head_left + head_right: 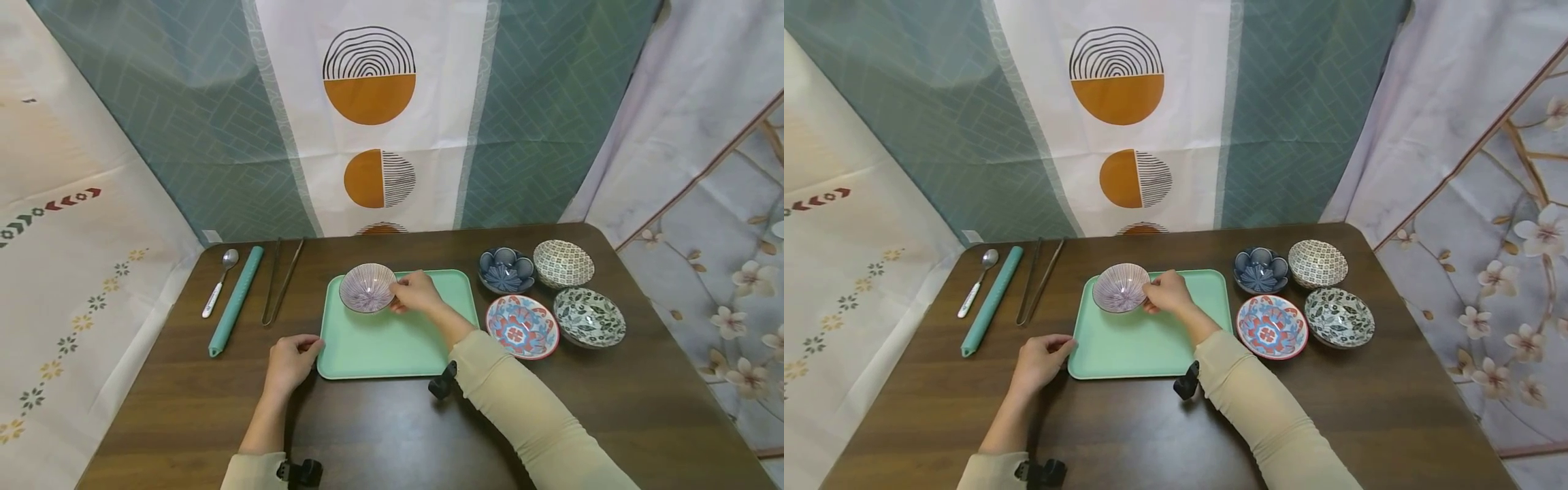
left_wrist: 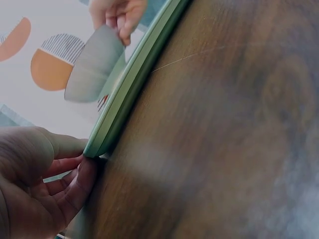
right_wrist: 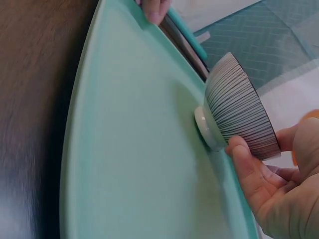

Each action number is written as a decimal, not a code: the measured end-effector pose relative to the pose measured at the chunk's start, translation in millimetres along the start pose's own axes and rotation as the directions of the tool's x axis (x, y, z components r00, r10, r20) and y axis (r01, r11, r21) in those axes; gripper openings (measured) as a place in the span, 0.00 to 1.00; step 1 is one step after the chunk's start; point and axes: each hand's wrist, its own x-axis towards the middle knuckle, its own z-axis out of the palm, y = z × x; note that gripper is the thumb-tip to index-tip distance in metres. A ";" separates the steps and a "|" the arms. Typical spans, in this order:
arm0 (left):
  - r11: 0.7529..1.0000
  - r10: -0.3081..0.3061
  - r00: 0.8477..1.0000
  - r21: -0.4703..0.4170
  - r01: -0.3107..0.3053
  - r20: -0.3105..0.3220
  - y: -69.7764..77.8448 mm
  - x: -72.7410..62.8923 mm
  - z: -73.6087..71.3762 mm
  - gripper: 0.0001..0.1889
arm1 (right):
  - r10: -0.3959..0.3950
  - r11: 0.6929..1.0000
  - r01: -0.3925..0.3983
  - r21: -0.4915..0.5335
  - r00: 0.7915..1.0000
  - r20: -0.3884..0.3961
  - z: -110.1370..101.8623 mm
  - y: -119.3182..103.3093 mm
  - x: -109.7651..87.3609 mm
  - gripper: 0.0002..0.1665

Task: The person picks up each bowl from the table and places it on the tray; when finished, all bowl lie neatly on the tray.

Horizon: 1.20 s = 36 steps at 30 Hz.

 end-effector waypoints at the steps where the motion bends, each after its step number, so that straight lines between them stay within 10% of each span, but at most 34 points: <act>1: 1.000 -0.003 1.000 -0.003 0.003 0.002 0.2 0.0 -0.2 0.10 | 0.003 1.000 -0.003 0.015 1.000 0.001 3.7 0.1 2.0 0.15; 19: 1.000 -0.008 0.999 -0.030 0.009 0.049 3.3 0.6 -1.4 0.10 | -0.036 0.991 0.030 0.134 0.999 0.041 10.7 4.9 4.9 0.24; 36: 1.000 -0.005 0.999 0.023 0.004 0.032 -2.0 1.6 -1.1 0.12 | -0.168 0.986 0.167 -0.015 0.983 -0.080 -98.7 6.7 -80.4 0.24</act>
